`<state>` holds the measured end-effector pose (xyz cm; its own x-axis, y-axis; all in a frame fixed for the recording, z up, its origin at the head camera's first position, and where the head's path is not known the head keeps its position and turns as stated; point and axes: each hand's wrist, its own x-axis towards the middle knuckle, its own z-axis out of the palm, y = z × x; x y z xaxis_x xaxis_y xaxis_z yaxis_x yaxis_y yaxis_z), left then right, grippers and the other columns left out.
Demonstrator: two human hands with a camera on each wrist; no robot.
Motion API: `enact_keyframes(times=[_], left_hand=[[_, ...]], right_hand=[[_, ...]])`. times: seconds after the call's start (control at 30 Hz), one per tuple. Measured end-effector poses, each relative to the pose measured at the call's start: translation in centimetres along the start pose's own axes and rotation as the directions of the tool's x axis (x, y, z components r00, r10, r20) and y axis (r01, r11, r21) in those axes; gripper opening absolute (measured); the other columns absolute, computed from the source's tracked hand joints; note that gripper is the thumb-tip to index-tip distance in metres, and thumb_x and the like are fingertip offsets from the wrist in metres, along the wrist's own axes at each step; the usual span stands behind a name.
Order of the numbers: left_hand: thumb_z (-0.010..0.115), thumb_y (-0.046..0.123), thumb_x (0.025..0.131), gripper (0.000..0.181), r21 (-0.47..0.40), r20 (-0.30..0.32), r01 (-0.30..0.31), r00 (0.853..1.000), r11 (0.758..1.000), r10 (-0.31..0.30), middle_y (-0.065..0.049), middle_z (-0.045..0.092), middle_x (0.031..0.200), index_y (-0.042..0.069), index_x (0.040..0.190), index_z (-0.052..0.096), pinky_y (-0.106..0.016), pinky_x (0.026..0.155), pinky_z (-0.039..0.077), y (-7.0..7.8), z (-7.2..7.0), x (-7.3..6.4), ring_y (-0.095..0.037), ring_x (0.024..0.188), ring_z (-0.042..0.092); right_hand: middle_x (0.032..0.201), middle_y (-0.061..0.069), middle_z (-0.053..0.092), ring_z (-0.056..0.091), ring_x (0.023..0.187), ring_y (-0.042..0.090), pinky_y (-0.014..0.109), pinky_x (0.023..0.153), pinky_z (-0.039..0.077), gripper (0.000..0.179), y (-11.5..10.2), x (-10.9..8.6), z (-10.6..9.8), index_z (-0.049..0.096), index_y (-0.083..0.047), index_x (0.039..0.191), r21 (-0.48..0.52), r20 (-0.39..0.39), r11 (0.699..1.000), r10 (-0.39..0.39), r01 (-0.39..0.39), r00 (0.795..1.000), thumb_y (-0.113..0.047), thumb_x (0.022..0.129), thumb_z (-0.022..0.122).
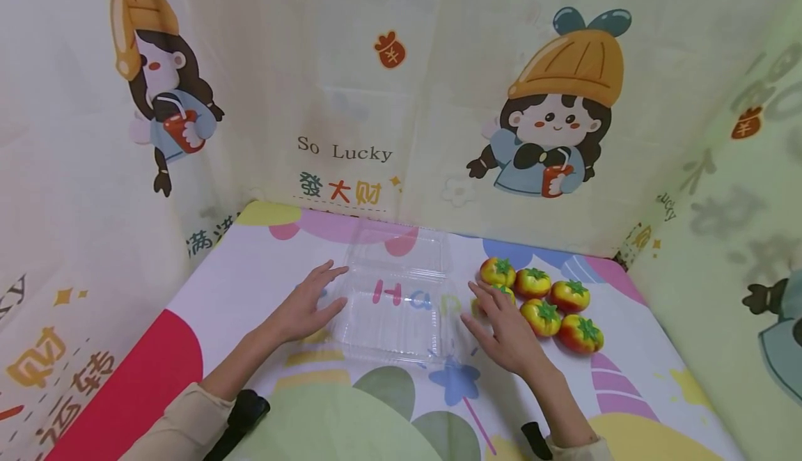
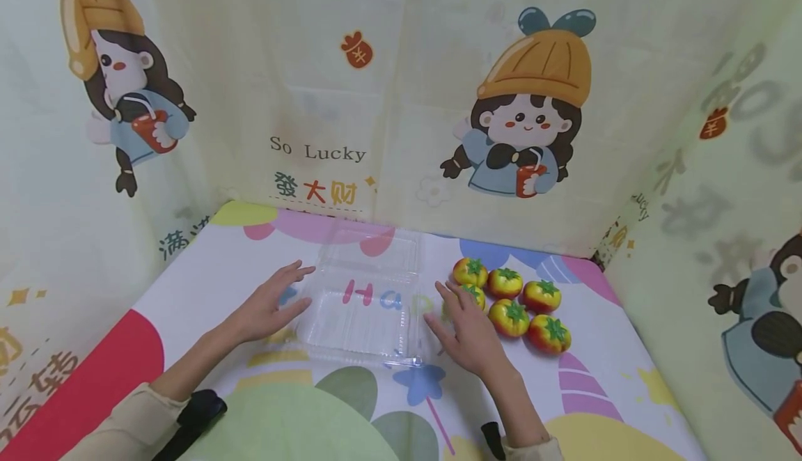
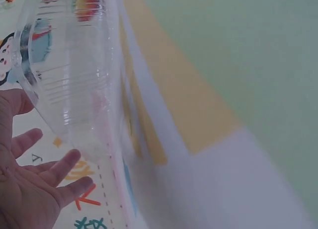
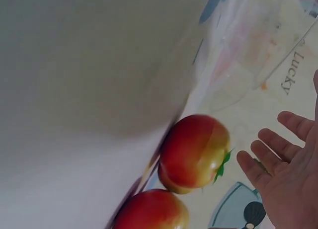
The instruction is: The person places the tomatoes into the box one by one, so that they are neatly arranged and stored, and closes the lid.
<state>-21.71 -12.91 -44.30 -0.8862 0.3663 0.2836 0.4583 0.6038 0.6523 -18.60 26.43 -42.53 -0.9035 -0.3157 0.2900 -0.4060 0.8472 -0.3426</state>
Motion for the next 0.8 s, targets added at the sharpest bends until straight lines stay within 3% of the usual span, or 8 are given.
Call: enact_keyframes(times=[0.17, 0.43, 0.6, 0.8], left_hand=[[0.064, 0.018, 0.098, 0.055, -0.017, -0.005, -0.030, 1.000, 0.999, 0.030, -0.028, 0.037, 0.158, 0.004, 0.149, 0.049, -0.066, 0.110, 0.040, -0.5, 0.1, 0.2, -0.046, 0.145, 0.037], [0.062, 0.015, 0.100, 0.050, -0.068, 0.012, -0.058, 0.998, 0.996, 0.059, -0.030, 0.037, 0.157, 0.005, 0.148, 0.051, -0.061, 0.099, 0.052, -1.0, 0.1, 0.6, -0.040, 0.122, 0.062], [0.062, 0.012, 0.100, 0.050, -0.097, 0.048, -0.060, 0.997, 0.993, 0.065, -0.029, 0.038, 0.157, 0.005, 0.148, 0.051, -0.056, 0.099, 0.054, -1.0, 0.1, 1.2, -0.037, 0.117, 0.066], [0.063, 0.008, 0.098, 0.050, -0.124, 0.075, -0.105, 0.991, 0.987, 0.115, -0.031, 0.042, 0.153, 0.001, 0.147, 0.051, -0.053, 0.094, 0.057, -1.0, -0.1, 2.0, -0.039, 0.112, 0.067]], right_hand=[[0.152, 0.013, 0.047, 0.048, 0.136, 0.036, 0.062, 0.104, 0.049, 0.068, 1.4, 0.6, -0.3, 0.045, -0.017, 0.155, 0.010, 0.005, 1.000, 0.002, -0.002, 1.000, -0.039, 0.096, 0.069], [0.151, 0.017, 0.048, 0.044, 0.138, 0.039, 0.065, 0.105, 0.046, 0.068, 3.2, 1.5, -0.5, 0.051, -0.015, 0.151, -0.003, 0.025, 1.000, -0.004, 0.004, 1.000, -0.031, 0.091, 0.078], [0.149, 0.020, 0.049, 0.045, 0.137, 0.043, 0.066, 0.105, 0.045, 0.066, 4.0, 1.8, -0.6, 0.056, -0.009, 0.145, -0.019, 0.056, 0.999, 0.026, -0.025, 0.998, -0.026, 0.087, 0.082], [0.149, 0.021, 0.049, 0.044, 0.136, 0.045, 0.067, 0.106, 0.044, 0.069, 4.5, 2.1, -0.6, 0.055, -0.009, 0.146, -0.033, 0.094, 0.999, 0.024, -0.021, 0.995, -0.018, 0.084, 0.083]])
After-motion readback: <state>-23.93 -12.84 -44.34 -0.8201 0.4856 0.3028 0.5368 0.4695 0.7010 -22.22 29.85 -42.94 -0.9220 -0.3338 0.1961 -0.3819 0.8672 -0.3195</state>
